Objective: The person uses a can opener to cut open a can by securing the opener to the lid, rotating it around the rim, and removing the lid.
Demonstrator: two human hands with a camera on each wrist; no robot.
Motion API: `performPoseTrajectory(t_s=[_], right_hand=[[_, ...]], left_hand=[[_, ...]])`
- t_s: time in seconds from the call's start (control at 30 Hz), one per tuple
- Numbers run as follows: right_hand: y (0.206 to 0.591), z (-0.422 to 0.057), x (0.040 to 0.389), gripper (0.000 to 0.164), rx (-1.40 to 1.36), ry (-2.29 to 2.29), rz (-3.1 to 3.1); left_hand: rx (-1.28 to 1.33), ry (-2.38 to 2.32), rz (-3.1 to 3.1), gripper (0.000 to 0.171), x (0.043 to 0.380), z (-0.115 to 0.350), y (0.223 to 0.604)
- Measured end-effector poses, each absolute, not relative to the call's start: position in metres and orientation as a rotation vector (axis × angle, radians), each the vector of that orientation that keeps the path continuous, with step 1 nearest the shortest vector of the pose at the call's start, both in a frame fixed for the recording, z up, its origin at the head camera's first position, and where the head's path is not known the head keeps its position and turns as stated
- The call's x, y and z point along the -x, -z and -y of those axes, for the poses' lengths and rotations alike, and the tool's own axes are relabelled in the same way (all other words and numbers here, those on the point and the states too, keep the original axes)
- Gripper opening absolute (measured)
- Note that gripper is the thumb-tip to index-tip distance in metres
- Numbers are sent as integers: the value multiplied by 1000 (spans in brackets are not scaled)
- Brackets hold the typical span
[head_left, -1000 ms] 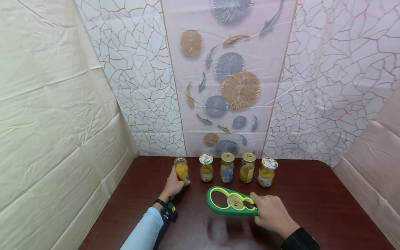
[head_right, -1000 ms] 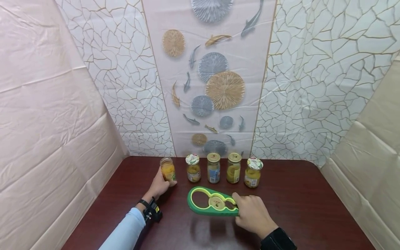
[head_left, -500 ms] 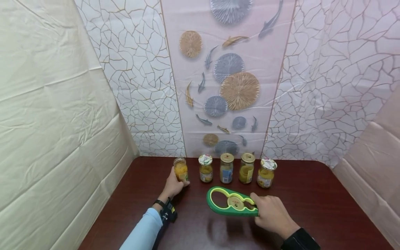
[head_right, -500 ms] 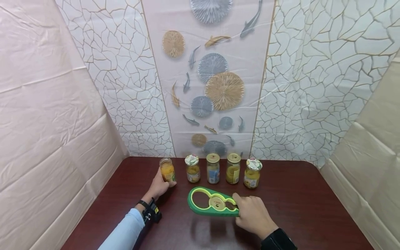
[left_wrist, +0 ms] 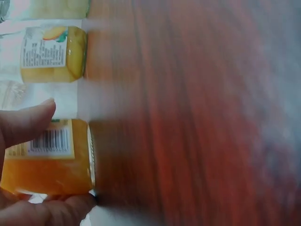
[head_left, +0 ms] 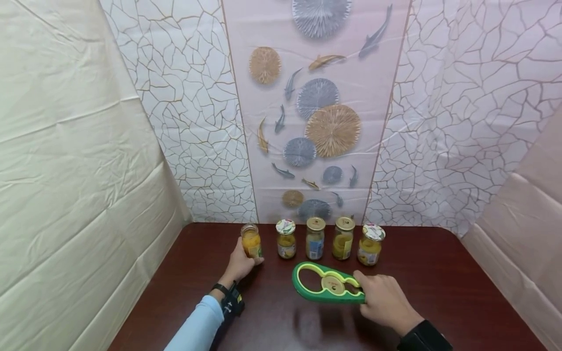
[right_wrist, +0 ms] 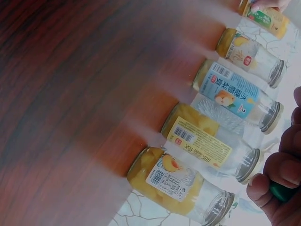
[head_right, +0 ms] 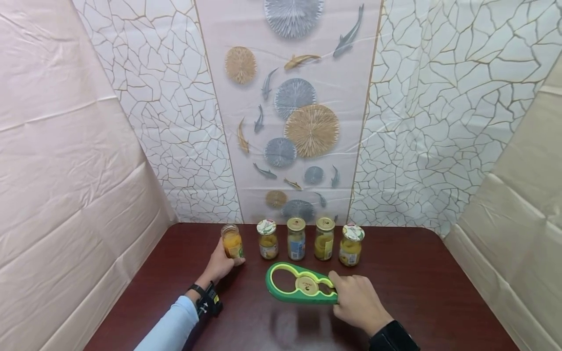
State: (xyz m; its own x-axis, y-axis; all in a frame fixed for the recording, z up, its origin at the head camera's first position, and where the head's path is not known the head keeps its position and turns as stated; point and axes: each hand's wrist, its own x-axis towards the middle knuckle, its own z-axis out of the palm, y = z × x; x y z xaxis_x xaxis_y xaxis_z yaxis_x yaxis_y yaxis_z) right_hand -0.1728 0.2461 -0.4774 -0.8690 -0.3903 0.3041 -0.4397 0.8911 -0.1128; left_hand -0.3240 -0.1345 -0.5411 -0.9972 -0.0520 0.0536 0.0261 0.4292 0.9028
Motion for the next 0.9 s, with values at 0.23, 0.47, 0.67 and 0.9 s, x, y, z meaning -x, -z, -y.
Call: performPoseTrajectory(t_s=[0.23,0.47,0.67,0.9], right_hand=[[476,-246,171,36,-619,-234,2782],[473,-247,168,36,-590,-217,2798],[473,-247,170,35,-617,-234,2783],[472,-245,171,35,-645,-239,2757]], left_hand=[[-151,1636,2606,88,312,132,533],[-104,1375,2783,105,282,137,514],[-6,1243,2936,96,249,141,503],[171,1283,3009,82,218,142,499]])
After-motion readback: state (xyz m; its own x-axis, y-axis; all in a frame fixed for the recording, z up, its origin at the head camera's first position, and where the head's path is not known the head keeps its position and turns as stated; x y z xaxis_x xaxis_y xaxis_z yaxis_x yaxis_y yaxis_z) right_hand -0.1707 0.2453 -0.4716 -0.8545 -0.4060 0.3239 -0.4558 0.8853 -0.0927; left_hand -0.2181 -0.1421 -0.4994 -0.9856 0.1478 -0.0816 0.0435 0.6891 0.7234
